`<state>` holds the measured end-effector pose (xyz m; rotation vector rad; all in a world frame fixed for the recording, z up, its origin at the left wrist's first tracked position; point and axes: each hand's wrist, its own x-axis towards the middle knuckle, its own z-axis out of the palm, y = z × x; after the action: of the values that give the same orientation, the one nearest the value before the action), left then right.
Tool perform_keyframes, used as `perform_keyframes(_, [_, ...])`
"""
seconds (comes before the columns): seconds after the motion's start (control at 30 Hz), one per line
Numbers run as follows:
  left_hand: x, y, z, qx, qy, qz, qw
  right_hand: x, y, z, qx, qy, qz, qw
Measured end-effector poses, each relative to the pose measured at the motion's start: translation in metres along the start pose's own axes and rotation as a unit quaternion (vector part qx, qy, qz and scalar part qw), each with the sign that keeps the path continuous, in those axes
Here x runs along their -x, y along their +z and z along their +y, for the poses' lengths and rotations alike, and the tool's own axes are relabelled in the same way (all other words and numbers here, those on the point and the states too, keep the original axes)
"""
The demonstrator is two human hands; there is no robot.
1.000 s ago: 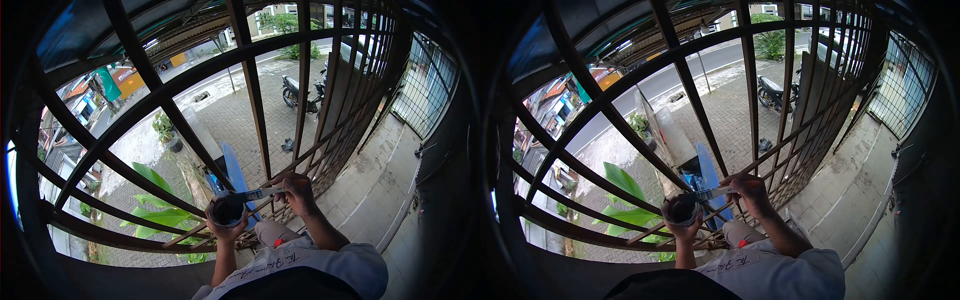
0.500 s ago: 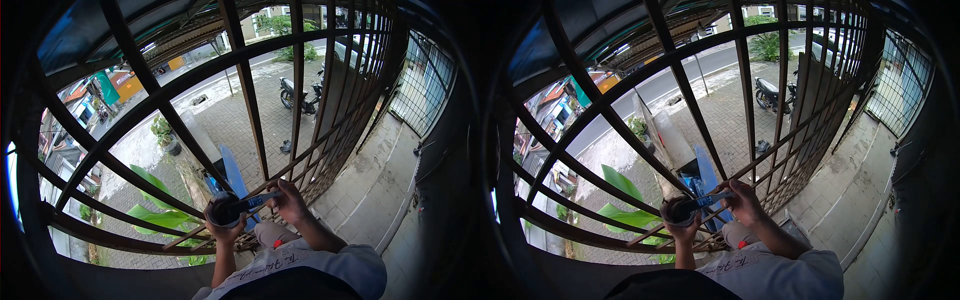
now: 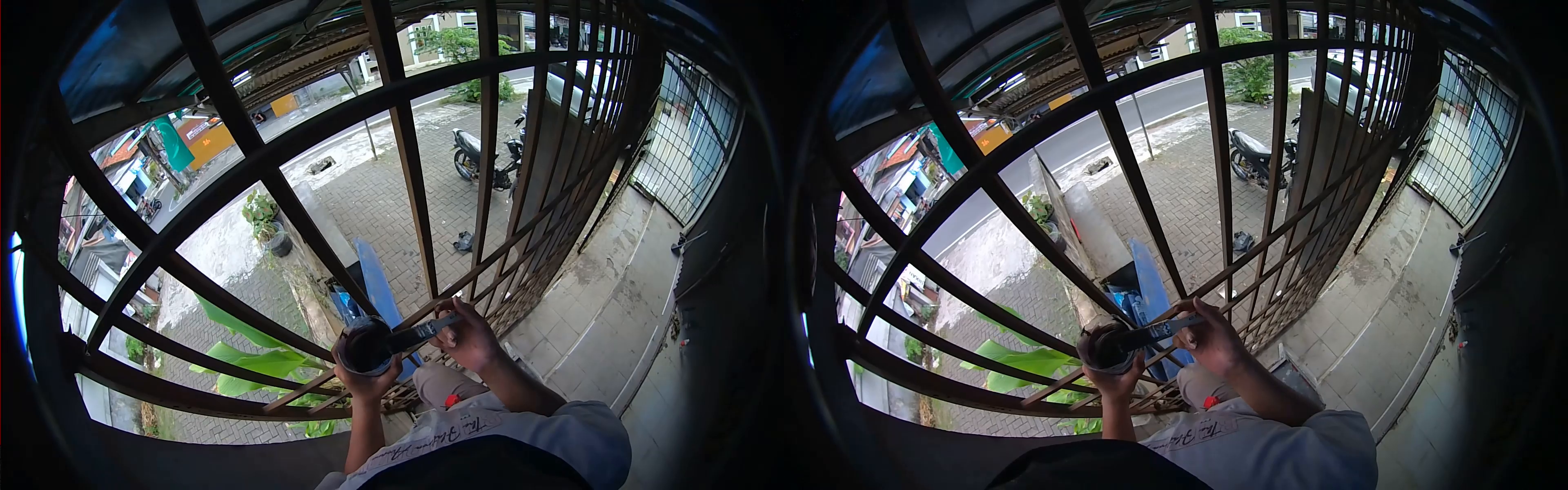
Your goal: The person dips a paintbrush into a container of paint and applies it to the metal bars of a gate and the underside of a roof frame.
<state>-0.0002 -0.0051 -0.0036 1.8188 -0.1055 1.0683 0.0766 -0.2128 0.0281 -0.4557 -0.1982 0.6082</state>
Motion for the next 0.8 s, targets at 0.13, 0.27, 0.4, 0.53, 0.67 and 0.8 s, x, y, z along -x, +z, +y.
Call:
perform_keyframes(0.13, [-0.001, 0.0, 0.002, 0.0, -0.001, -0.007, 1.0, 0.003, 0.008, -0.009, 0.023, 0.006, 0.048, 0.999])
perform_keyframes(0.27, [0.002, -0.001, -0.003, -0.002, -0.006, 0.005, 1.0, 0.0, -0.01, -0.025, 0.018, -0.049, -0.015, 0.999])
perform_keyframes(0.4, [0.002, 0.0, -0.007, 0.004, -0.004, 0.001, 1.0, -0.005, -0.012, -0.068, 0.062, -0.161, -0.077, 0.982])
perform_keyframes(0.53, [0.009, -0.001, -0.018, 0.071, -0.06, -0.024, 0.995, 0.0, 0.008, -0.127, 0.04, -0.322, -0.066, 0.943])
perform_keyframes(0.67, [0.009, -0.005, -0.02, 0.032, -0.037, -0.045, 0.998, -0.001, 0.049, -0.2, 0.07, -0.564, -0.04, 0.822])
perform_keyframes(0.8, [0.012, -0.004, -0.041, 0.013, -0.02, -0.007, 1.0, -0.017, 0.082, -0.254, 0.199, -0.688, 0.016, 0.698])
